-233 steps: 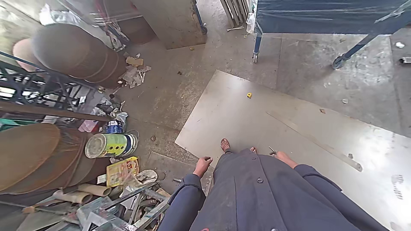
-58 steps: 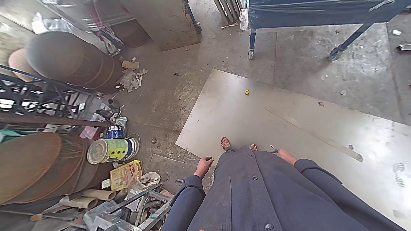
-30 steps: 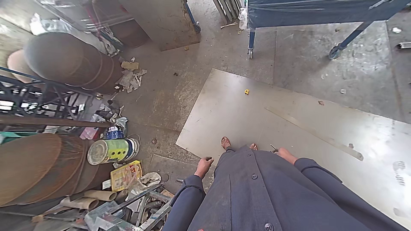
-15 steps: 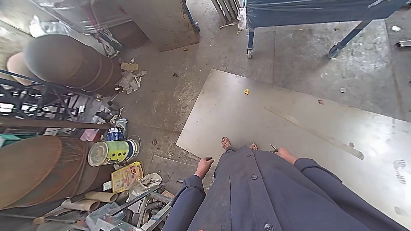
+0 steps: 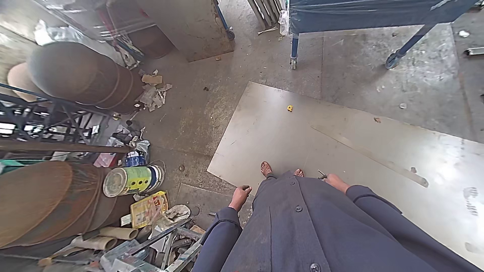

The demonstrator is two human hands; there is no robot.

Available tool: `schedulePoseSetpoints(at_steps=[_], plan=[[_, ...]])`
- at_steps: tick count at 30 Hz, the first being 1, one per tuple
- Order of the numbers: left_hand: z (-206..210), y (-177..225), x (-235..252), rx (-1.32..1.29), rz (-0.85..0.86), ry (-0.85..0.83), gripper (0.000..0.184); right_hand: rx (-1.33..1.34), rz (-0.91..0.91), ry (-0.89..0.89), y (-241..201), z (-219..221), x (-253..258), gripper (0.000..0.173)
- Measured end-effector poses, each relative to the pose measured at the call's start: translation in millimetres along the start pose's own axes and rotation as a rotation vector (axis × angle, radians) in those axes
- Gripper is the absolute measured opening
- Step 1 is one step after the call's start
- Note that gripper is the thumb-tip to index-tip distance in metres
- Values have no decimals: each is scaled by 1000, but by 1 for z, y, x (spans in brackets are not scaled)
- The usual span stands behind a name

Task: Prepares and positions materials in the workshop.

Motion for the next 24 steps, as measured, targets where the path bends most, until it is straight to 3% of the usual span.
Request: schedulePoseSetpoints(at_steps=[24], plan=[[1, 3, 0, 12, 0, -2, 41, -2, 7, -1, 1, -1, 1, 31]])
Point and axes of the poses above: each hand's wrist, its own x-axis towards the middle knuckle, its own z-axis out of the palm, y = z × x, the point moved 2 cm from there along x, towards the middle knuckle, and after that the axes turned 6 degrees about -z, right-handed, at the moved point
